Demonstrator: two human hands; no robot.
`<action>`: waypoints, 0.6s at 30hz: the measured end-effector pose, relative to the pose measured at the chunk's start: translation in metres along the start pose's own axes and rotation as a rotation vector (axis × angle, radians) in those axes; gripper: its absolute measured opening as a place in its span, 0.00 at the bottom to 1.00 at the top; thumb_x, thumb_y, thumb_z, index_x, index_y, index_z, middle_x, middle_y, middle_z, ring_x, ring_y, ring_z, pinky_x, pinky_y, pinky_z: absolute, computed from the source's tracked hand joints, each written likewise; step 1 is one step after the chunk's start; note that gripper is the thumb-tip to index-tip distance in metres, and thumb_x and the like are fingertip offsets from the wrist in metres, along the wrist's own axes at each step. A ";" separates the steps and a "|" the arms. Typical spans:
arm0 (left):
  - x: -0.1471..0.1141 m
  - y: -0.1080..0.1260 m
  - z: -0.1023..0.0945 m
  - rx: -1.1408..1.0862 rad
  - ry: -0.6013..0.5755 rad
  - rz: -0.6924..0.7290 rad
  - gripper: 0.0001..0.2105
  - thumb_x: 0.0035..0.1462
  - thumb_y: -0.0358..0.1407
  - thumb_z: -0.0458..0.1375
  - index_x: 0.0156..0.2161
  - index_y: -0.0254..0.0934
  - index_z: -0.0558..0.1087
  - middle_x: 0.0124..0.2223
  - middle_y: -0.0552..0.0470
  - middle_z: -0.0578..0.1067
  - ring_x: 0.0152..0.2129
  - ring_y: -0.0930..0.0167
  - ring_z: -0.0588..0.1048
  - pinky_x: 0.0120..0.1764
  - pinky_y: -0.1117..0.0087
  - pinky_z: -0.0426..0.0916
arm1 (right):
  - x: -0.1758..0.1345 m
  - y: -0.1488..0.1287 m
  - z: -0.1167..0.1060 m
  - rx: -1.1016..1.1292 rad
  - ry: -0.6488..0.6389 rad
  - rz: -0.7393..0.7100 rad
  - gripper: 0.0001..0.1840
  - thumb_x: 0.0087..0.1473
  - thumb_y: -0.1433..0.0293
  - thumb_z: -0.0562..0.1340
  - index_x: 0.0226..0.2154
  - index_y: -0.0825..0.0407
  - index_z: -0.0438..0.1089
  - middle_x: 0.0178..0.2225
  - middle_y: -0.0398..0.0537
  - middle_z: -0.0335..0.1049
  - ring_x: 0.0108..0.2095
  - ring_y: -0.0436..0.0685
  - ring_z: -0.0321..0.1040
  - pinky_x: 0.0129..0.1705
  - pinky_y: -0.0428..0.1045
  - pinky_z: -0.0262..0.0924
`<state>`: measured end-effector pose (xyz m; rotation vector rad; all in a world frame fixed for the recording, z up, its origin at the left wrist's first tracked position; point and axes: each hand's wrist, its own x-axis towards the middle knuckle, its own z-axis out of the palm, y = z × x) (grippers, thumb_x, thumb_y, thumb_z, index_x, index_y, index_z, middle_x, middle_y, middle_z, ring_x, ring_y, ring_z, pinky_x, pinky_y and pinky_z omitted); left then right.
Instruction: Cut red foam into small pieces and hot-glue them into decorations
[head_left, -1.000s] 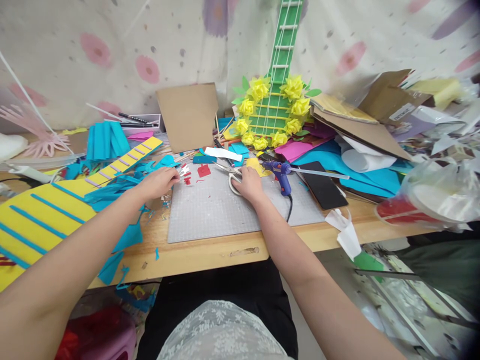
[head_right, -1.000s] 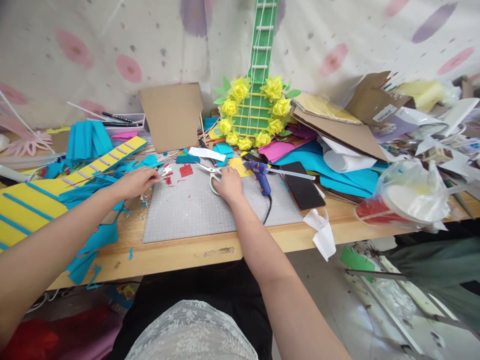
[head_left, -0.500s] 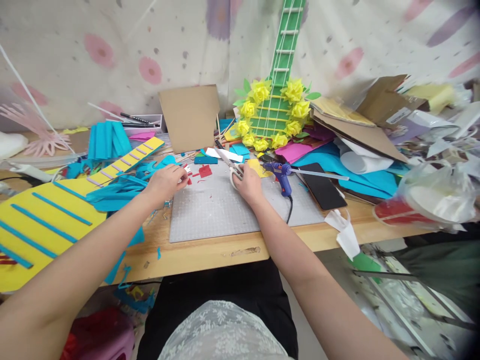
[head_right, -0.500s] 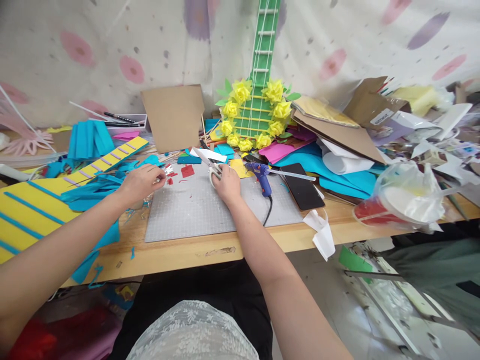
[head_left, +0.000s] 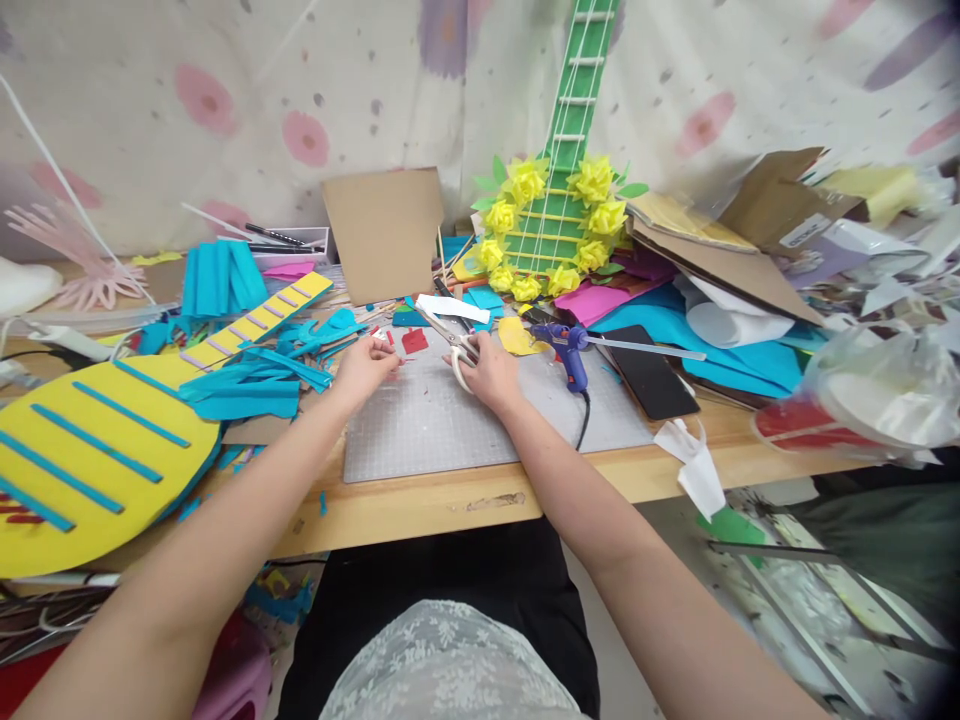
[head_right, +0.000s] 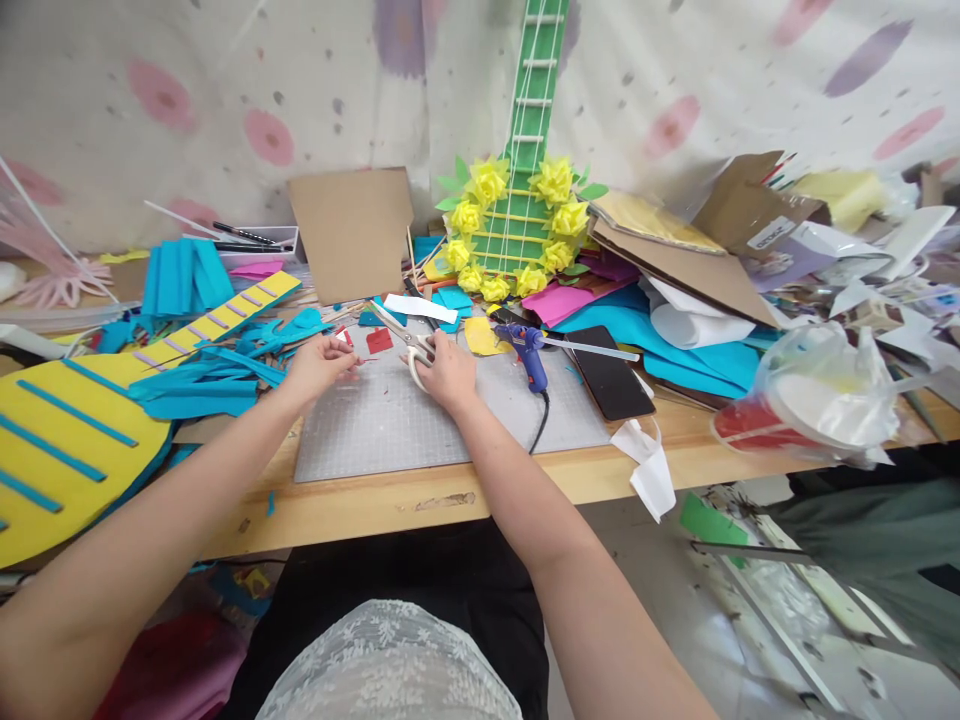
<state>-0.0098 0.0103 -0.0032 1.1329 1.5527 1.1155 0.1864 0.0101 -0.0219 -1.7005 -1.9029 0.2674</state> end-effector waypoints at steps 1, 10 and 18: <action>-0.002 -0.001 0.003 -0.047 0.011 -0.011 0.09 0.39 0.28 0.61 0.26 0.35 0.65 0.23 0.51 0.72 0.23 0.68 0.74 0.25 0.66 0.70 | 0.000 0.000 0.000 -0.002 -0.003 0.000 0.20 0.51 0.52 0.54 0.37 0.51 0.61 0.31 0.48 0.71 0.34 0.56 0.68 0.32 0.47 0.52; -0.009 -0.010 0.026 -0.343 0.109 -0.006 0.11 0.37 0.28 0.63 0.27 0.33 0.65 0.21 0.56 0.70 0.19 0.74 0.72 0.21 0.73 0.70 | 0.000 0.002 0.000 -0.100 -0.061 -0.092 0.20 0.51 0.52 0.56 0.36 0.51 0.64 0.33 0.49 0.73 0.35 0.57 0.69 0.32 0.47 0.51; -0.005 -0.022 0.024 -0.450 0.118 0.053 0.14 0.37 0.32 0.65 0.31 0.34 0.66 0.23 0.56 0.72 0.21 0.75 0.73 0.25 0.72 0.72 | 0.001 0.001 -0.002 -0.212 -0.157 -0.117 0.19 0.51 0.53 0.56 0.37 0.50 0.66 0.33 0.47 0.74 0.35 0.57 0.69 0.31 0.47 0.50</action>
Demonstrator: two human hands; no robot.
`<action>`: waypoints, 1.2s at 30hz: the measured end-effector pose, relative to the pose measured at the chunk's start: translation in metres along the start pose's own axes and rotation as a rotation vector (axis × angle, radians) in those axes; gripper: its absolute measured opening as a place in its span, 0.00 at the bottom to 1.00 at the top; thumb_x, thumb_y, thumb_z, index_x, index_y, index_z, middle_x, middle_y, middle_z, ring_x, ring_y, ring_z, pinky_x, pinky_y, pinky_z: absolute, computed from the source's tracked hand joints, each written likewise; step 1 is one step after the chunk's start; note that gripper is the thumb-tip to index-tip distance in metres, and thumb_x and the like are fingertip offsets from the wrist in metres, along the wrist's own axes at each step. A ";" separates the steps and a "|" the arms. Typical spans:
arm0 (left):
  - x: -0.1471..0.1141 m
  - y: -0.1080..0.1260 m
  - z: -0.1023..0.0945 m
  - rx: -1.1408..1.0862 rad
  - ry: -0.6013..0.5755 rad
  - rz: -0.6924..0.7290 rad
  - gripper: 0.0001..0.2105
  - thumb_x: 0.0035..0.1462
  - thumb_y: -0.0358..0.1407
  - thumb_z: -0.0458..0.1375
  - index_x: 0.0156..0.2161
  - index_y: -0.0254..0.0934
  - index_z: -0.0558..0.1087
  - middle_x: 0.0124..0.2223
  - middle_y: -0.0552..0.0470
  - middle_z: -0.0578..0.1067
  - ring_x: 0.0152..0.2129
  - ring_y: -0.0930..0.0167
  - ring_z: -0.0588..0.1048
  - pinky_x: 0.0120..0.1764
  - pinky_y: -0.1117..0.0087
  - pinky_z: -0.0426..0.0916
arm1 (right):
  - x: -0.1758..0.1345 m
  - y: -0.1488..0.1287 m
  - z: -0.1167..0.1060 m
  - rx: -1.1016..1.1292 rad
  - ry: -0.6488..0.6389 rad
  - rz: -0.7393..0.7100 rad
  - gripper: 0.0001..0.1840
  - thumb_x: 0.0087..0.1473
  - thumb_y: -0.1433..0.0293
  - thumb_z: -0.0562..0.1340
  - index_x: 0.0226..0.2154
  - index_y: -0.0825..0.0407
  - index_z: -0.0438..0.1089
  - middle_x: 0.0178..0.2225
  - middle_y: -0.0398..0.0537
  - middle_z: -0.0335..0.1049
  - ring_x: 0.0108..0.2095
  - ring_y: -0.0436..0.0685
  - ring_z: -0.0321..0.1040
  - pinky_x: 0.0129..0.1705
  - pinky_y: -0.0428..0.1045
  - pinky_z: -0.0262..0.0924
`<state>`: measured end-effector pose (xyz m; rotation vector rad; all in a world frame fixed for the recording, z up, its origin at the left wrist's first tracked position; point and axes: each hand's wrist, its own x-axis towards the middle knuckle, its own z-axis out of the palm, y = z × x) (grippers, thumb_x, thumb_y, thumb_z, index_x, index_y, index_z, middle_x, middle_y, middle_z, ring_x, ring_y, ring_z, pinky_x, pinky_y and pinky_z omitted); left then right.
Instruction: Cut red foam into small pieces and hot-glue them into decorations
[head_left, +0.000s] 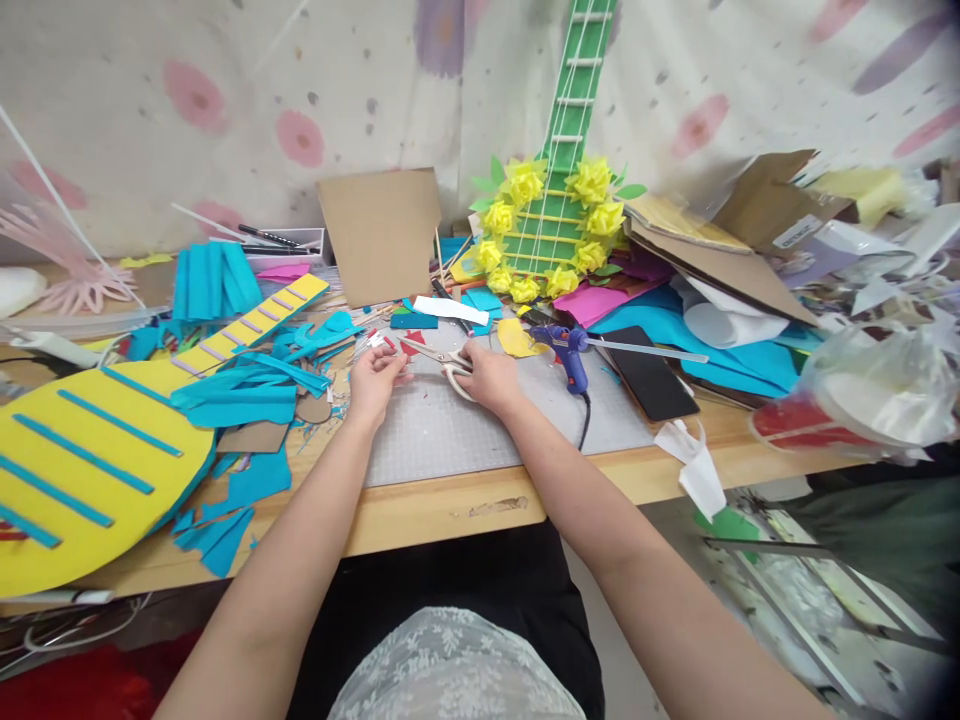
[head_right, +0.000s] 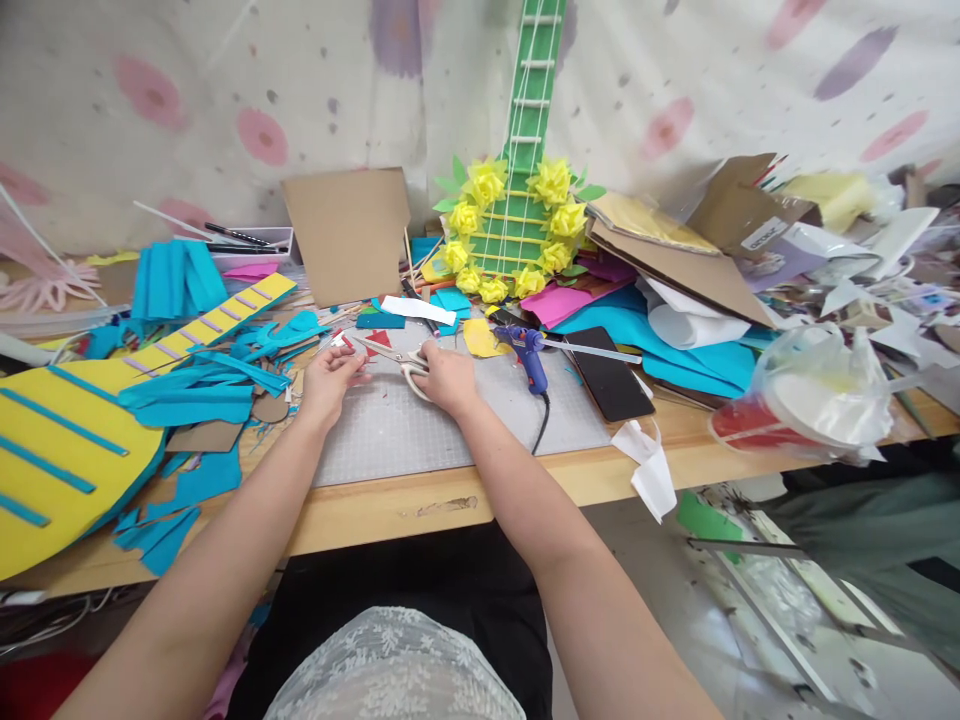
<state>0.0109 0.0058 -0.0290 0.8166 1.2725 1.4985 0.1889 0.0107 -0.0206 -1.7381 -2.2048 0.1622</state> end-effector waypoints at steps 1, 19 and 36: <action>0.000 0.000 -0.002 -0.005 -0.017 0.005 0.14 0.37 0.33 0.65 0.31 0.34 0.67 0.24 0.55 0.72 0.21 0.75 0.73 0.25 0.72 0.72 | 0.000 -0.001 0.000 -0.002 -0.008 0.000 0.19 0.51 0.53 0.57 0.38 0.50 0.66 0.33 0.47 0.74 0.35 0.57 0.69 0.31 0.47 0.50; -0.009 0.006 -0.012 -0.070 -0.153 -0.067 0.16 0.36 0.34 0.66 0.33 0.34 0.68 0.25 0.55 0.73 0.24 0.74 0.74 0.29 0.70 0.73 | 0.000 -0.002 0.001 0.021 -0.022 -0.067 0.21 0.49 0.51 0.58 0.37 0.51 0.66 0.32 0.48 0.74 0.33 0.56 0.69 0.31 0.47 0.49; -0.008 0.005 -0.013 -0.067 -0.178 -0.046 0.18 0.34 0.36 0.67 0.32 0.35 0.68 0.25 0.55 0.74 0.21 0.76 0.72 0.28 0.72 0.73 | 0.001 -0.002 0.002 -0.014 -0.034 -0.085 0.22 0.50 0.51 0.56 0.36 0.51 0.66 0.30 0.48 0.74 0.31 0.56 0.69 0.28 0.47 0.45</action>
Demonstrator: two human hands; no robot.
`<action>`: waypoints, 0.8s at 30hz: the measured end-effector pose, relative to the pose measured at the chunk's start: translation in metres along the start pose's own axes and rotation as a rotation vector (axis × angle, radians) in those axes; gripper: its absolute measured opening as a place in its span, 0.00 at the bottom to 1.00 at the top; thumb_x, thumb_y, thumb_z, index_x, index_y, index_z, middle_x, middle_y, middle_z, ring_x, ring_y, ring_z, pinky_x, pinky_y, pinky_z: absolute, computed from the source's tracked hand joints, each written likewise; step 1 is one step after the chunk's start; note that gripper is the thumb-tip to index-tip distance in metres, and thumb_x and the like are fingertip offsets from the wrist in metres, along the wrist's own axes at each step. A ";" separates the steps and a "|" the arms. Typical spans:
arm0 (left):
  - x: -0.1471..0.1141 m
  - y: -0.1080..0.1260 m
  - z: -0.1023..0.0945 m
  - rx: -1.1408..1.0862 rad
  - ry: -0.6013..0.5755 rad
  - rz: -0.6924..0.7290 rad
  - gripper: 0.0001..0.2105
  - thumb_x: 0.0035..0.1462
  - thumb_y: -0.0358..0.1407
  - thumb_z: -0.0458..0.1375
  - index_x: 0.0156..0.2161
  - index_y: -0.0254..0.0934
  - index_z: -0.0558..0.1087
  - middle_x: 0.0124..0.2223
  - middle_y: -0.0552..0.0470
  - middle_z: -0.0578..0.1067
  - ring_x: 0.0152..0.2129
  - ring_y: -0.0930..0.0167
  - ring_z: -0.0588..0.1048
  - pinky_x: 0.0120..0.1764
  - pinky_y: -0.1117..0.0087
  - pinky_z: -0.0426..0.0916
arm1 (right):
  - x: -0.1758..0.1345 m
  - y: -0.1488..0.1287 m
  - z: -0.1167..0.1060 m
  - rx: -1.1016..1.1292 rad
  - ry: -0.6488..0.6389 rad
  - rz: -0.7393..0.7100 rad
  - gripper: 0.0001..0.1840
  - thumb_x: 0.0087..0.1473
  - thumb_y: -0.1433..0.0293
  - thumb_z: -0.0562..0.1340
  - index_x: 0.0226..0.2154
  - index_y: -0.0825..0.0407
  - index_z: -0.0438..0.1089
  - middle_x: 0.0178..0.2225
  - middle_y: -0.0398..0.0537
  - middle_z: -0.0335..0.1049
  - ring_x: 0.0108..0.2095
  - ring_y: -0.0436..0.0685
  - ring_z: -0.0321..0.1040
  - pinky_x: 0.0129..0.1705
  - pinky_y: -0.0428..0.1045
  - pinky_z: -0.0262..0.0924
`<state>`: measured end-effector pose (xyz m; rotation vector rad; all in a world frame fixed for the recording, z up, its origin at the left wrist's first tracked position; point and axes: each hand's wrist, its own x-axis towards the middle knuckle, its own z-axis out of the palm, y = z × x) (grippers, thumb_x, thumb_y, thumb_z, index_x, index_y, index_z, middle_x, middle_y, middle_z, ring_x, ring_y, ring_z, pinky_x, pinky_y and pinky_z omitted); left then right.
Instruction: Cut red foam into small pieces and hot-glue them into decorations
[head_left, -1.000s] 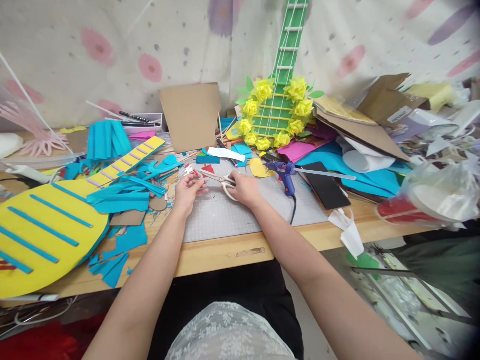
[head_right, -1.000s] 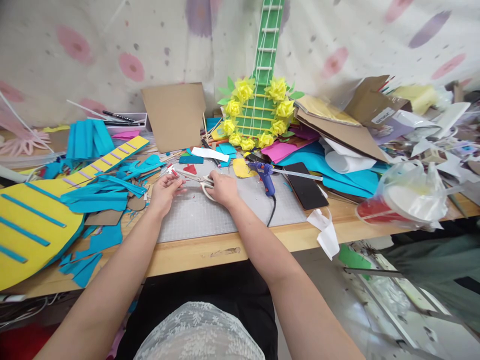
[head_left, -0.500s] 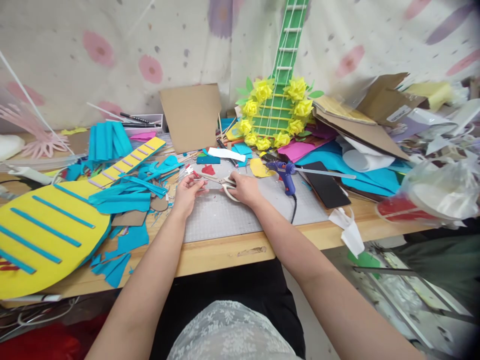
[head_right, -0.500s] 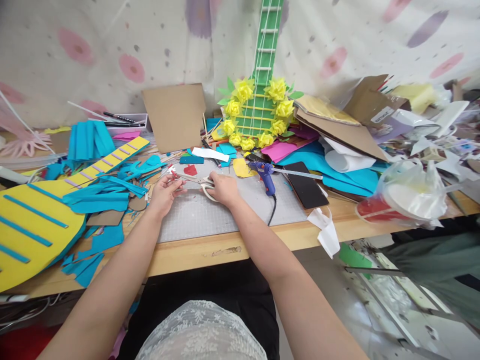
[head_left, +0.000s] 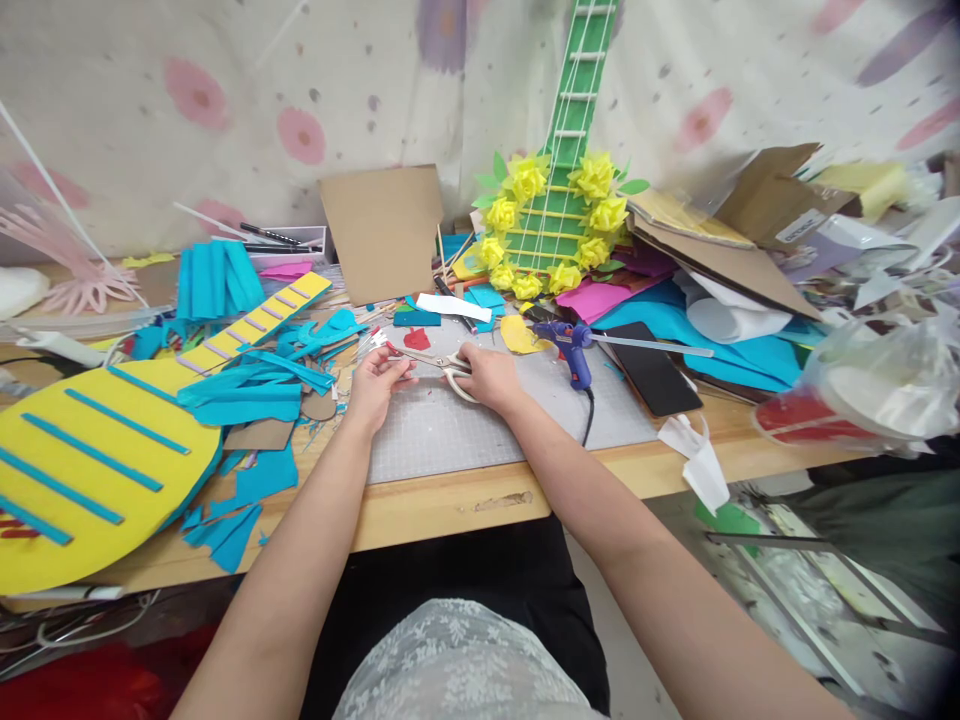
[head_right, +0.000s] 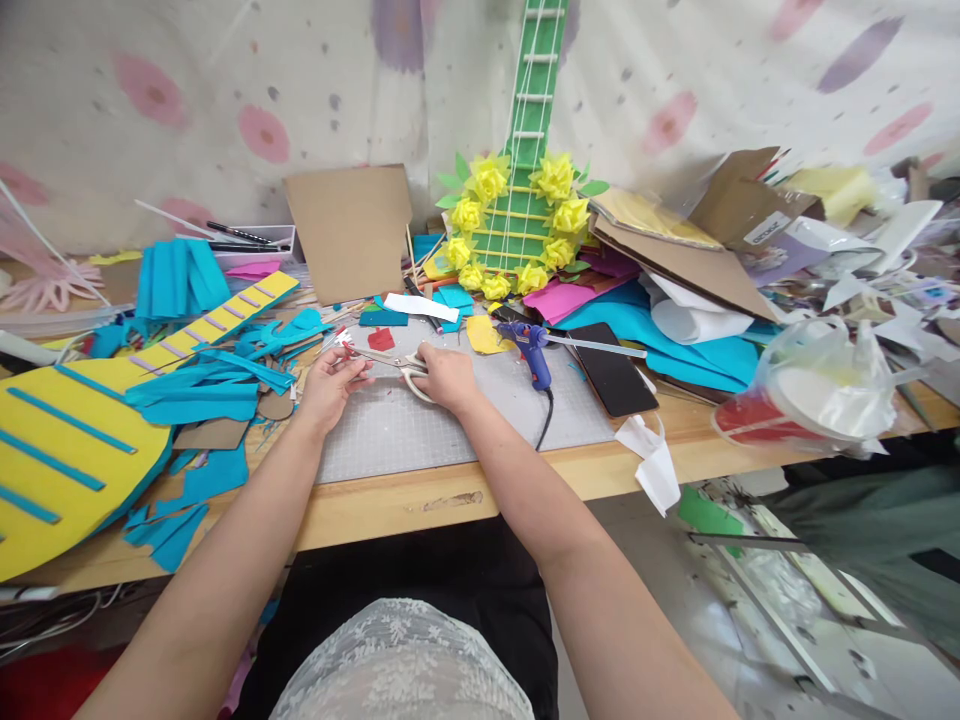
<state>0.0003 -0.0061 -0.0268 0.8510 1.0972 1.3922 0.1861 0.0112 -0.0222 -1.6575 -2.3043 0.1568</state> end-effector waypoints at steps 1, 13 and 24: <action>0.000 0.000 0.000 0.000 0.002 0.001 0.18 0.34 0.36 0.67 0.32 0.35 0.68 0.25 0.55 0.74 0.21 0.76 0.72 0.28 0.72 0.73 | 0.000 0.000 0.000 -0.010 0.007 -0.007 0.22 0.50 0.51 0.56 0.36 0.51 0.66 0.30 0.48 0.74 0.32 0.56 0.69 0.29 0.47 0.45; 0.001 0.000 0.000 -0.009 0.032 -0.004 0.18 0.32 0.35 0.68 0.31 0.34 0.67 0.25 0.56 0.73 0.23 0.75 0.73 0.28 0.71 0.73 | 0.001 -0.001 -0.001 -0.083 0.043 -0.019 0.21 0.50 0.51 0.56 0.37 0.50 0.67 0.32 0.49 0.74 0.34 0.58 0.68 0.30 0.47 0.46; 0.001 0.000 0.000 0.011 0.023 -0.008 0.18 0.34 0.36 0.67 0.32 0.35 0.67 0.26 0.55 0.72 0.25 0.73 0.74 0.30 0.70 0.72 | -0.001 -0.004 0.000 -0.033 0.010 0.039 0.20 0.51 0.51 0.55 0.36 0.50 0.67 0.31 0.48 0.74 0.32 0.57 0.69 0.29 0.47 0.47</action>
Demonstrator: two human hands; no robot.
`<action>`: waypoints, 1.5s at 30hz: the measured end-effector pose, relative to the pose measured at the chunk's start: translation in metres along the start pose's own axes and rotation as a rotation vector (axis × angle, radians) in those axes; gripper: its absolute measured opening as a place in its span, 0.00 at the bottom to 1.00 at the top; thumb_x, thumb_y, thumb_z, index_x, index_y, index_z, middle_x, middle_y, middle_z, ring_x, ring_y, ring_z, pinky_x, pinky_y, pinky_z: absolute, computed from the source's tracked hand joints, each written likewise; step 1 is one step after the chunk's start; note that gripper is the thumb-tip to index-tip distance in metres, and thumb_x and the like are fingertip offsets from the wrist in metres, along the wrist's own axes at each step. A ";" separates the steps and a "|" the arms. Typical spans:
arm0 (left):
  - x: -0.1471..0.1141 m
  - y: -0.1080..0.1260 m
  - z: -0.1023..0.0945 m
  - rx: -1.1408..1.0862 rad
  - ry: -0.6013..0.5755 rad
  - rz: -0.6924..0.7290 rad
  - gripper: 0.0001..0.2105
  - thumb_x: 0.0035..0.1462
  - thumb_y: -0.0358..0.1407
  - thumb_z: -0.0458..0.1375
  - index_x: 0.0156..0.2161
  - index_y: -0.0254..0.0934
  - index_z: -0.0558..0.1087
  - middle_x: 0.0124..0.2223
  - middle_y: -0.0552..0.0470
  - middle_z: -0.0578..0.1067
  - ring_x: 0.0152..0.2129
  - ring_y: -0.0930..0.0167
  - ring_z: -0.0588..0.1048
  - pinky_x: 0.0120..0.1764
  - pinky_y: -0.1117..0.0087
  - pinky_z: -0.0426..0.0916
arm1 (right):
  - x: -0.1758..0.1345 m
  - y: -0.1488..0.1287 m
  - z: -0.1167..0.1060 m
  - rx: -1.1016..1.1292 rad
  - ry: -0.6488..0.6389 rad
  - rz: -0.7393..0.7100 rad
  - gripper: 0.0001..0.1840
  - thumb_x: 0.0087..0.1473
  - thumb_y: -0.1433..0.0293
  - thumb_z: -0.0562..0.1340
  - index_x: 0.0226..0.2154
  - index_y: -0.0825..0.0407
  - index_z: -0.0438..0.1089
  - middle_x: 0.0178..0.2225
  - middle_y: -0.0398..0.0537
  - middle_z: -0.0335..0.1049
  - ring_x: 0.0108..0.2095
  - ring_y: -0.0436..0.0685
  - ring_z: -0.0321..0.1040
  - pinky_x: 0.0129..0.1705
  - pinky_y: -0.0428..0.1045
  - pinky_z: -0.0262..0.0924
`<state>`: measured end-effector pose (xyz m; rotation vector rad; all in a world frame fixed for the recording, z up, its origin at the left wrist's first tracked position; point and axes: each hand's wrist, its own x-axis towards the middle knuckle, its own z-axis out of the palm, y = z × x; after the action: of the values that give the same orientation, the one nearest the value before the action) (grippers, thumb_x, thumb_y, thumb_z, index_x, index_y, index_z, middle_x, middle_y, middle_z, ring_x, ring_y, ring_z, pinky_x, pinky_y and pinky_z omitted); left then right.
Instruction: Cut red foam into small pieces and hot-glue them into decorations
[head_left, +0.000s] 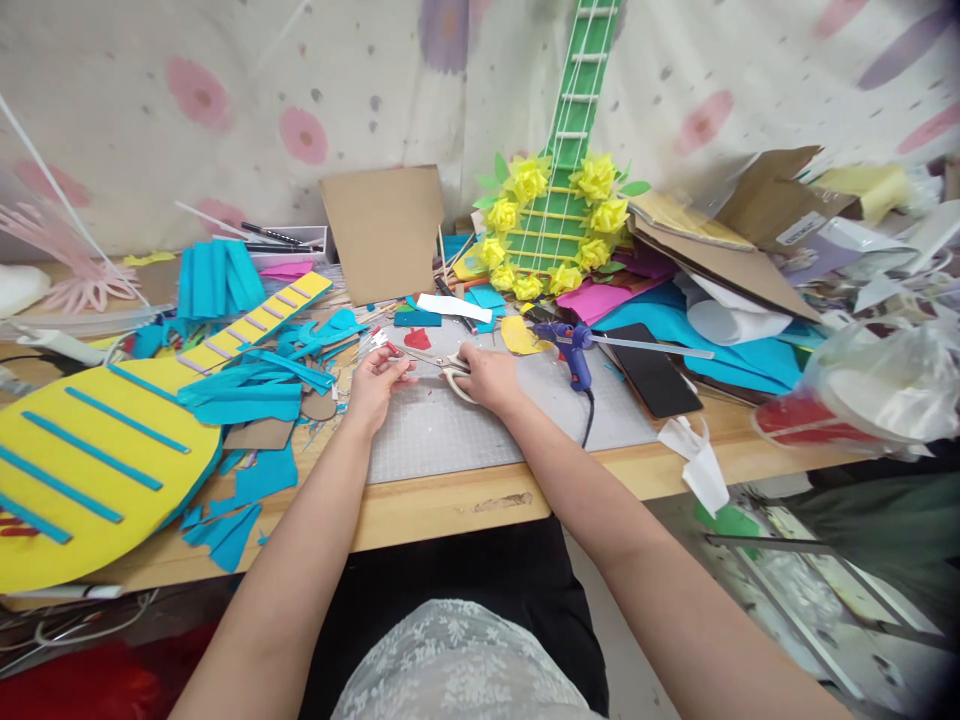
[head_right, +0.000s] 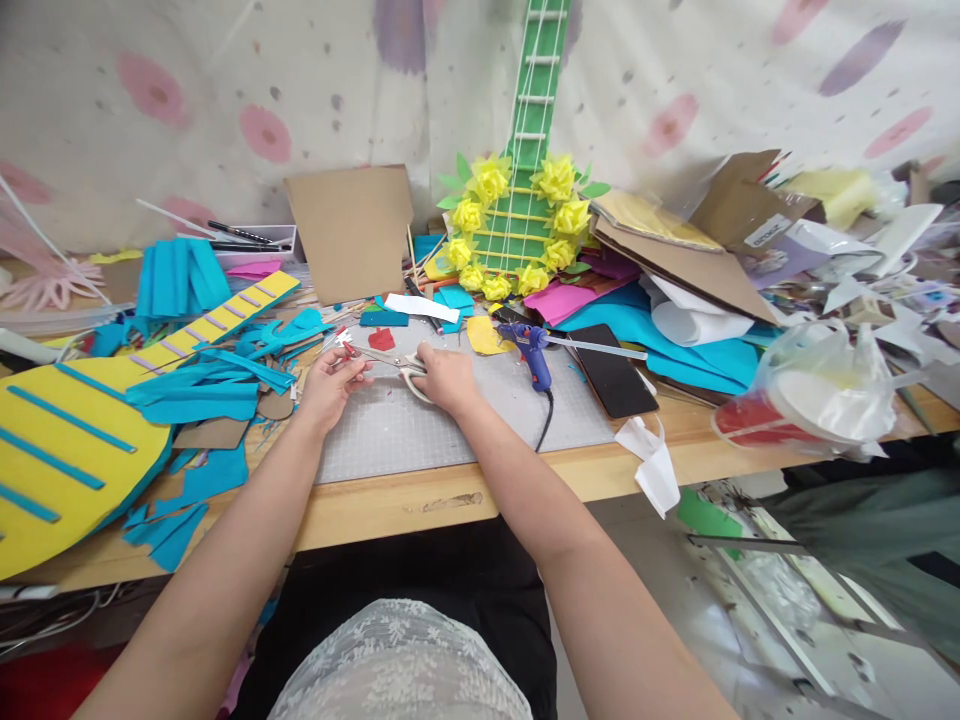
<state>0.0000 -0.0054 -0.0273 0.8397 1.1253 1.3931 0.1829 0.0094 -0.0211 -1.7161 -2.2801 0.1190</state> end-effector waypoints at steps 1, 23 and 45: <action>0.000 0.000 0.000 0.002 0.002 -0.001 0.18 0.34 0.36 0.67 0.32 0.35 0.67 0.26 0.55 0.72 0.26 0.73 0.74 0.29 0.71 0.72 | 0.000 0.001 0.000 0.013 0.007 0.034 0.20 0.51 0.51 0.55 0.36 0.50 0.66 0.31 0.48 0.74 0.32 0.57 0.69 0.29 0.47 0.48; 0.000 -0.002 0.000 0.026 -0.030 0.022 0.16 0.32 0.39 0.67 0.29 0.34 0.71 0.26 0.54 0.71 0.26 0.73 0.72 0.27 0.70 0.71 | 0.017 -0.004 -0.035 0.165 -0.046 0.106 0.10 0.47 0.68 0.61 0.35 0.51 0.69 0.40 0.52 0.70 0.43 0.59 0.63 0.42 0.50 0.55; -0.002 0.004 -0.005 -0.046 -0.101 -0.071 0.14 0.29 0.35 0.68 0.26 0.32 0.74 0.24 0.53 0.72 0.24 0.73 0.72 0.25 0.71 0.71 | 0.046 -0.054 0.005 1.536 -0.488 0.156 0.14 0.37 0.65 0.67 0.25 0.55 0.65 0.20 0.37 0.62 0.20 0.43 0.54 0.22 0.42 0.45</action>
<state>-0.0058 -0.0075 -0.0244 0.8202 1.0321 1.2990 0.1202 0.0382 -0.0055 -0.9372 -1.3232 1.8580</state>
